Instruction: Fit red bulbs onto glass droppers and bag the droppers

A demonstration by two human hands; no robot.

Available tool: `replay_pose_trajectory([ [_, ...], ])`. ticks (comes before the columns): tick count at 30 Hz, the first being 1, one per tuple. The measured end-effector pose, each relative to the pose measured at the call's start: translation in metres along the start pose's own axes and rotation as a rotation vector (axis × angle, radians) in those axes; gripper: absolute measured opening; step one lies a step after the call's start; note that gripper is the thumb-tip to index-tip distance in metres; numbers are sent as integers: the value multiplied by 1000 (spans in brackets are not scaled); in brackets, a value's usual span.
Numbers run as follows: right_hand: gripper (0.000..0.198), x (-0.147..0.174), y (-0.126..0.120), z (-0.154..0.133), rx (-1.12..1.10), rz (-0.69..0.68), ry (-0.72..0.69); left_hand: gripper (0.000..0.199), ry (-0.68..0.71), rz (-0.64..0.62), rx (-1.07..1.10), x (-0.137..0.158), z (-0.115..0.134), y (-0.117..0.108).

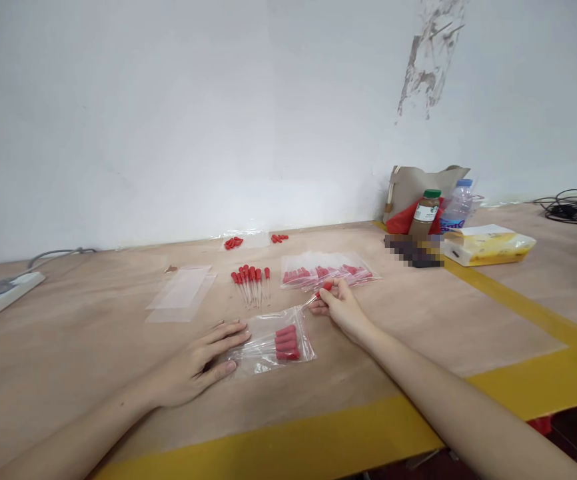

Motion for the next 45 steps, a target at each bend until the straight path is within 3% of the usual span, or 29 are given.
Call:
replay_pose_trajectory([
  [5,26,4,-2,-2,318,-127,128,46,13,19,10,-1,1,-1],
  [10,29,7,6,-2,544,-218,22,46,17,35,9,-1,0,0],
  [16,30,4,19,6,521,-209,-109,46,23,43,30,-1,1,0],
  [23,40,8,21,8,458,-202,-18,46,22,41,49,-1,1,-1],
  [31,34,8,23,3,469,-251,-37,45,35,48,50,-1,1,0],
  [36,34,14,31,3,439,-307,64,45,25,28,23,-1,0,0],
  [39,34,17,36,4,440,-268,88,45,16,6,3,-2,1,0],
  [45,30,13,43,7,467,-174,5,44,30,21,-9,-2,2,-1],
])
Point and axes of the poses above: each hand's wrist, its own x-axis away from the middle knuckle, its own y-axis out of the palm, z = x × y, the point moved 5 cm from there along -x, towards the middle knuckle, and after that the axes turned 6 degrees about y, right-handed, at the moved point
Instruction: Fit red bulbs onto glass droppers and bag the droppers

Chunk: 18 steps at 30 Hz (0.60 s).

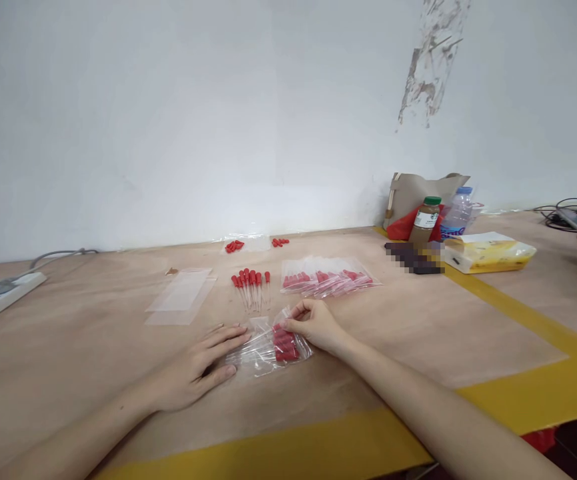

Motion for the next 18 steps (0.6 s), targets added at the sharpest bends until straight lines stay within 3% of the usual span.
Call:
replay_pose_trajectory([
  [9,19,3,-4,1,-15,11,183,49,-8,34,52,0,0,0],
  [12,19,1,-4,3,30,1,148,48,-1,34,51,0,0,0],
  [14,22,-1,-1,4,-2,-61,88,47,5,27,40,0,0,1],
  [18,35,1,11,3,-185,-316,32,45,15,15,20,0,1,0],
])
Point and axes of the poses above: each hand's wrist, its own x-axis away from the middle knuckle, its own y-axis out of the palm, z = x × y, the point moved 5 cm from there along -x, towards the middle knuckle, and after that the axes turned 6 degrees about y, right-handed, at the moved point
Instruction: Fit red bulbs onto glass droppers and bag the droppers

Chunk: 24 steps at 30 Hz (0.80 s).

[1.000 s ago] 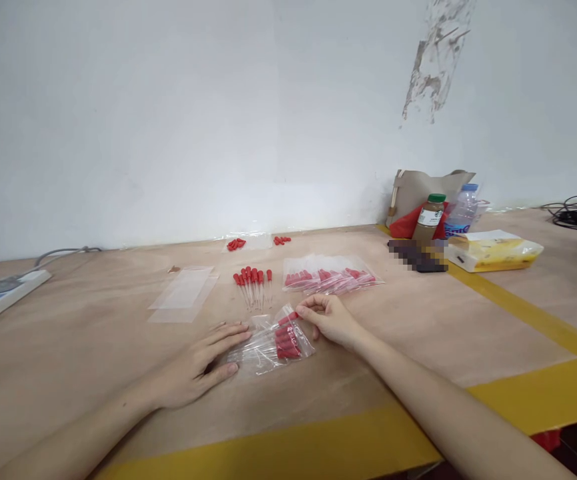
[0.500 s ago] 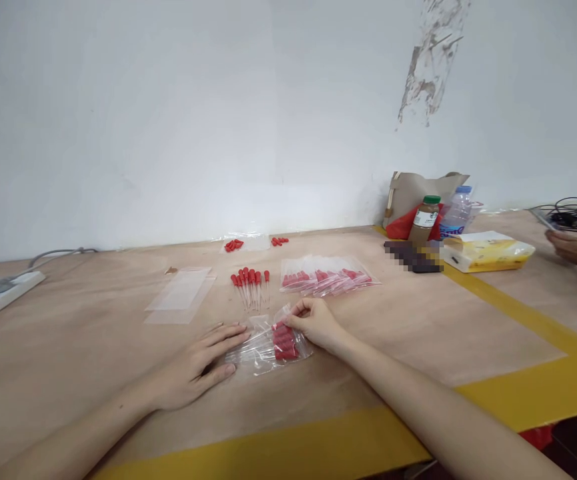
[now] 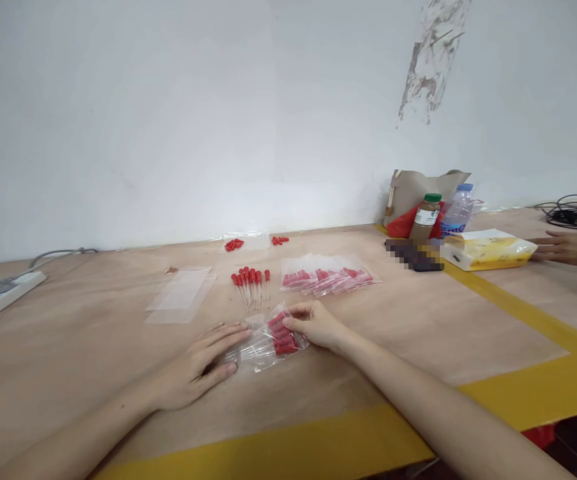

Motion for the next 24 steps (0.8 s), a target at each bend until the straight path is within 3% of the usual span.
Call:
replay_pose_trajectory([
  [4,38,-1,-2,0,-12,24,1,44,9,4,-8,0,1,-1],
  [10,19,-1,-16,-2,269,324,-91,44,-28,-8,1,2,-1,0],
  [14,15,2,-20,-3,243,424,-13,40,-39,-2,-5,2,-2,1],
  [18,18,2,-21,0,159,413,94,40,-51,-26,-19,2,-4,3],
  [24,32,-4,-13,8,16,141,147,39,-22,-17,-37,1,-3,4],
])
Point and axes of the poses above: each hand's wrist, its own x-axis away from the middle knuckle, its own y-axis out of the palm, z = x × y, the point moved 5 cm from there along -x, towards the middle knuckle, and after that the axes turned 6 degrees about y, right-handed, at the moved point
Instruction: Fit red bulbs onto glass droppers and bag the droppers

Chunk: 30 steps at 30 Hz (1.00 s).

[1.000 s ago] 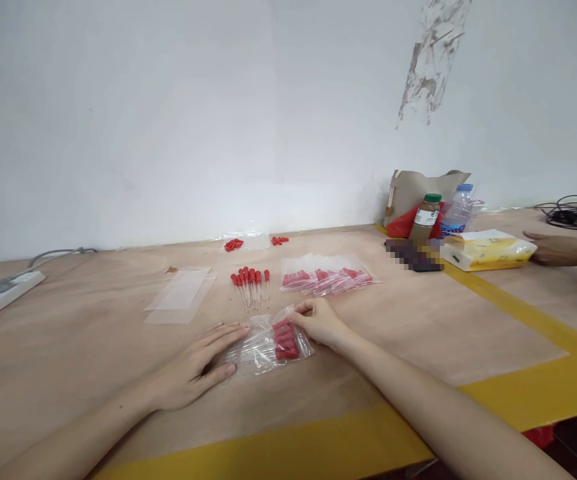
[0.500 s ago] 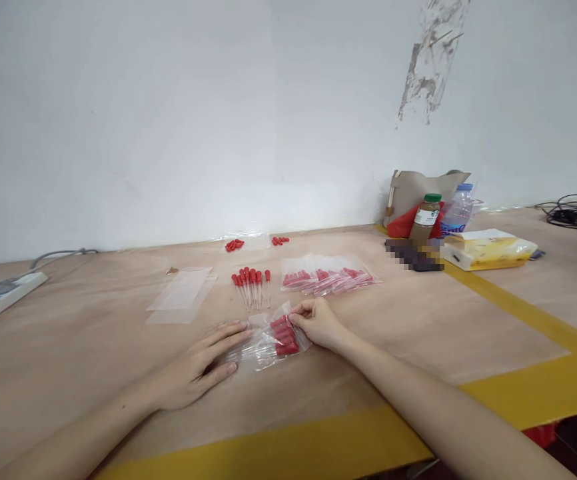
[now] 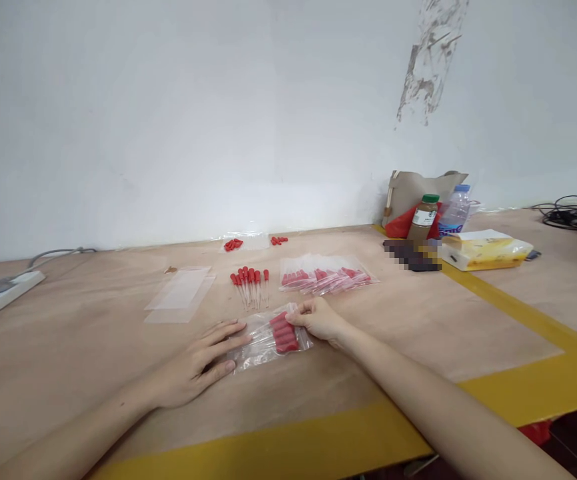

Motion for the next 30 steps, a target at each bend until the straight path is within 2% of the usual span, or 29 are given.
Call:
replay_pose_trajectory([
  [3,30,3,-2,-1,61,20,0,42,7,18,17,1,1,0],
  [5,29,8,-3,-5,86,-36,-36,45,-12,48,26,2,0,0],
  [8,26,18,-13,-19,-36,-80,-129,46,-77,142,-14,4,-9,-4],
  [12,15,22,-54,-40,-286,186,-217,43,-247,341,-165,13,-42,-18],
  [14,10,16,-65,-48,-329,285,-246,45,-356,389,-238,19,-66,-24],
  [17,3,-5,-55,-52,-317,318,-236,47,-510,366,-324,30,-103,-29],
  [19,11,-23,-41,-49,-312,429,-185,46,-582,351,-354,37,-124,-33],
  [22,18,-49,-18,-44,-284,501,-170,45,-671,324,-351,48,-147,-36],
  [25,21,-67,-10,-37,-217,523,-139,46,-718,257,-321,54,-158,-37],
  [27,20,-71,-15,-33,-160,544,-131,46,-712,222,-305,54,-158,-37],
  [30,26,-66,-30,-28,-81,600,-146,43,-692,239,-326,51,-151,-41],
])
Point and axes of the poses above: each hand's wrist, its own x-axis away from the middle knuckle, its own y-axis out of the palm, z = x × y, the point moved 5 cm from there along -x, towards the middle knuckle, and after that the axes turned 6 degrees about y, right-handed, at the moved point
